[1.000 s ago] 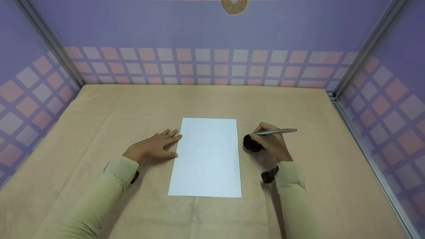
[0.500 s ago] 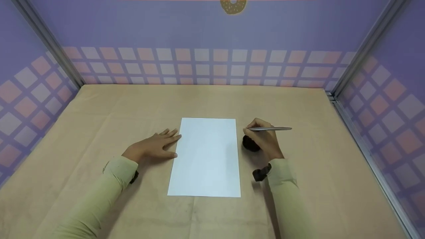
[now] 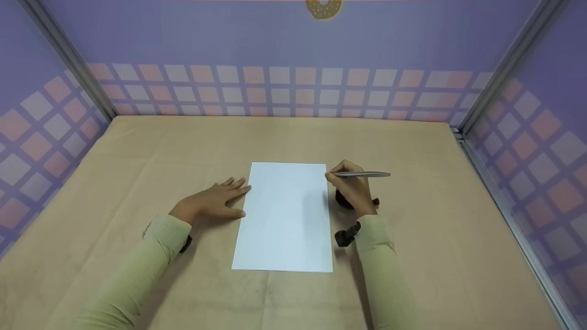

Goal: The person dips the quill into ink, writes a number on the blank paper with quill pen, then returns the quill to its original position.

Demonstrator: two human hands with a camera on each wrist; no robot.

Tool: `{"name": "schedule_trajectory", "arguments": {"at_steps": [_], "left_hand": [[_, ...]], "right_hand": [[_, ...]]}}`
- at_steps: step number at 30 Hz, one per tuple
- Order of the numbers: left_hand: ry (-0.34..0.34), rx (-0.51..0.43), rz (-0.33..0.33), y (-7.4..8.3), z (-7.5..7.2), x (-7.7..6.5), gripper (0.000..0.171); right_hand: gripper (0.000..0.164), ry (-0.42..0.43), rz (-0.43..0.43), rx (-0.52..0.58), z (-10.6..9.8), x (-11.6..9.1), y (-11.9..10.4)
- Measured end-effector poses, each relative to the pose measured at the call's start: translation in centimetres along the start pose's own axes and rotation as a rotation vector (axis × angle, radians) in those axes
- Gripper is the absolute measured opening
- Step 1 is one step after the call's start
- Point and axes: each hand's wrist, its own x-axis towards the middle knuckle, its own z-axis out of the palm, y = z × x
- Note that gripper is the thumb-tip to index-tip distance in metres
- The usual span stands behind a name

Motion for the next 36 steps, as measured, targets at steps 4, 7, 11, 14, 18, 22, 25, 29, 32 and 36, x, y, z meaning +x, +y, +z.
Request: {"name": "schedule_trajectory", "arguments": {"at_steps": [4, 7, 11, 14, 18, 22, 25, 29, 32, 36], "left_hand": [[-0.007, 0.010, -0.002, -0.1, 0.1, 0.1, 0.079], [-0.003, 0.008, 0.001, -0.2, 0.1, 0.2, 0.079], [0.000, -0.001, -0.001, -0.1, 0.1, 0.2, 0.079], [0.003, -0.006, -0.003, -0.1, 0.2, 0.3, 0.078], [0.004, -0.005, -0.008, 0.0, 0.2, 0.3, 0.078], [0.007, -0.004, -0.012, 0.0, 0.2, 0.2, 0.077], [0.007, -0.008, -0.014, 0.0, 0.2, 0.2, 0.077], [0.001, -0.012, -0.013, 0.1, 0.1, 0.2, 0.078], [-0.006, -0.012, -0.004, 0.1, 0.0, 0.2, 0.079], [-0.009, -0.013, 0.001, 0.1, 0.0, 0.3, 0.080]], "right_hand": [[0.017, 0.013, 0.016, -0.018, 0.8, 0.2, 0.0], [0.019, 0.026, 0.037, -0.025, 1.3, 0.5, 0.1], [0.018, 0.045, 0.080, -0.023, 1.8, 1.0, 0.5], [0.011, 0.061, 0.107, -0.008, 2.1, 1.6, 1.3], [0.006, 0.091, 0.133, 0.006, 2.5, 2.3, 2.4], [0.011, 0.126, 0.138, -0.015, 3.1, 2.6, 2.7], [0.016, 0.148, 0.143, -0.033, 3.5, 2.9, 2.7], [0.020, 0.154, 0.156, -0.033, 3.9, 3.3, 2.8], [0.014, 0.155, 0.153, 0.000, 4.3, 3.3, 2.6], [0.009, 0.158, 0.167, 0.032, 4.7, 3.4, 2.9]]}}
